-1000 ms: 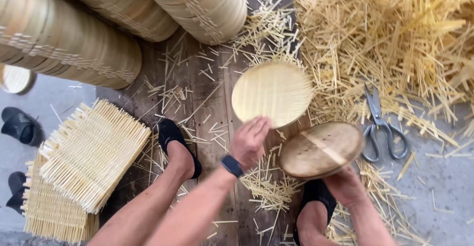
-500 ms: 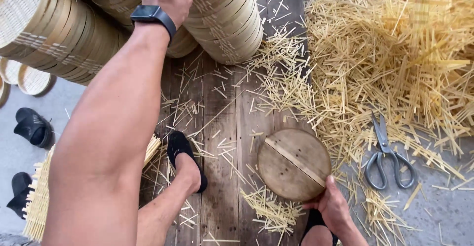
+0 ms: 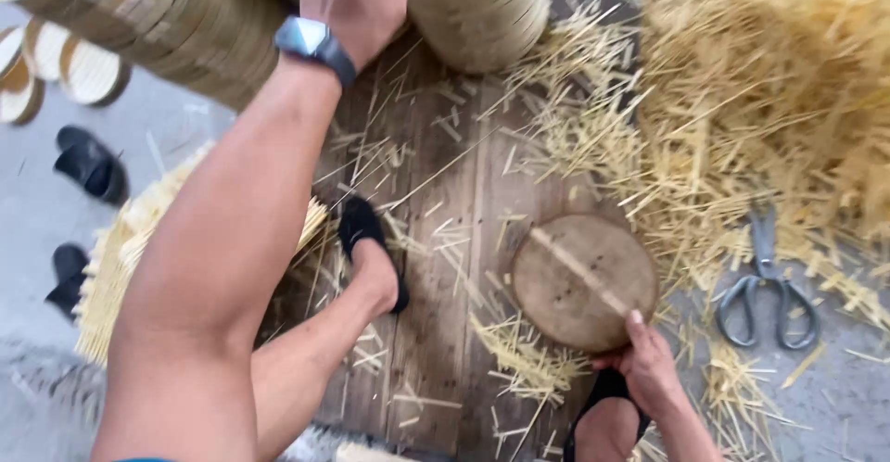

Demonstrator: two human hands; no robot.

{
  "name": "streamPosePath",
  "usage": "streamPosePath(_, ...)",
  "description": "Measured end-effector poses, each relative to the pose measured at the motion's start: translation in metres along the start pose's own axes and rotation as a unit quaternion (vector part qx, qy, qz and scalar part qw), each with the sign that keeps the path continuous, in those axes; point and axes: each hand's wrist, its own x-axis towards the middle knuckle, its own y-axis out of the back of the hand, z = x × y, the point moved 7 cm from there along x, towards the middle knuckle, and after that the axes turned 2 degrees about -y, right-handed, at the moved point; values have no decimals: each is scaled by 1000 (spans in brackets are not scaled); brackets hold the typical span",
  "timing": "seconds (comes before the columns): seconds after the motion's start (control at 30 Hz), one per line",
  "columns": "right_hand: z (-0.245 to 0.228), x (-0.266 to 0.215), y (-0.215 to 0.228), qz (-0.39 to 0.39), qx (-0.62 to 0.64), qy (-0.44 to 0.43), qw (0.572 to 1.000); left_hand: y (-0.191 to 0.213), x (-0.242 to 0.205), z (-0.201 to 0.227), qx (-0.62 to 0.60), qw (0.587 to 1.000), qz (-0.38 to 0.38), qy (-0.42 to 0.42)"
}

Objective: The recorder and an assistant assemble and trim bamboo steamer lids using a wooden mold and scissors.

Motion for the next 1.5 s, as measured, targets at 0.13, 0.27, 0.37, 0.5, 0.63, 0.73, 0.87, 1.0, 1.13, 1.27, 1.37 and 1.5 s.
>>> streamPosePath(0.13, -90, -23, -239, 172, -202, -111, 958, -9, -144, -38, -29, 998, -54, 12)
streamPosePath(0.27, -57, -9, -240, 126, -213, -186, 951, -75, -363, -146, 127, 796, -457, 377)
streamPosePath(0.37, -40, -17, -242, 138, -245, -245, 928, -74, -441, -172, 183, 754, -488, 399)
streamPosePath(0.5, -42, -29, -246, 136, -267, -247, 921, -35, -442, -165, 83, 742, -472, 469)
streamPosePath(0.63, -50, -31, -239, 150, -315, -266, 899, -15, -418, -180, 30, 812, -412, 411)
streamPosePath(0.73, -70, -33, -226, 193, -420, -276, 843, 29, -366, -162, 78, 915, -257, 299)
streamPosePath(0.87, -124, -27, -227, 237, -454, -116, 851, 82, -253, -39, 93, 989, -77, 89)
streamPosePath(1.0, -180, -21, -298, 183, -363, 16, 913, 62, -209, 144, -113, 988, -9, -106)
streamPosePath(1.13, -179, 6, -303, 99, -80, -71, 989, -42, -251, 255, -208, 955, -80, -196)
streamPosePath(1.27, -173, 20, -249, 172, -290, -70, 939, -95, -282, 298, -216, 937, -150, -229)
streamPosePath(1.37, -177, 23, -254, 199, -279, -54, 938, -93, -246, 233, -313, 945, -77, 54)
streamPosePath(1.5, -182, 21, -265, 204, -329, -34, 921, -169, -271, 123, -350, 786, -159, 484)
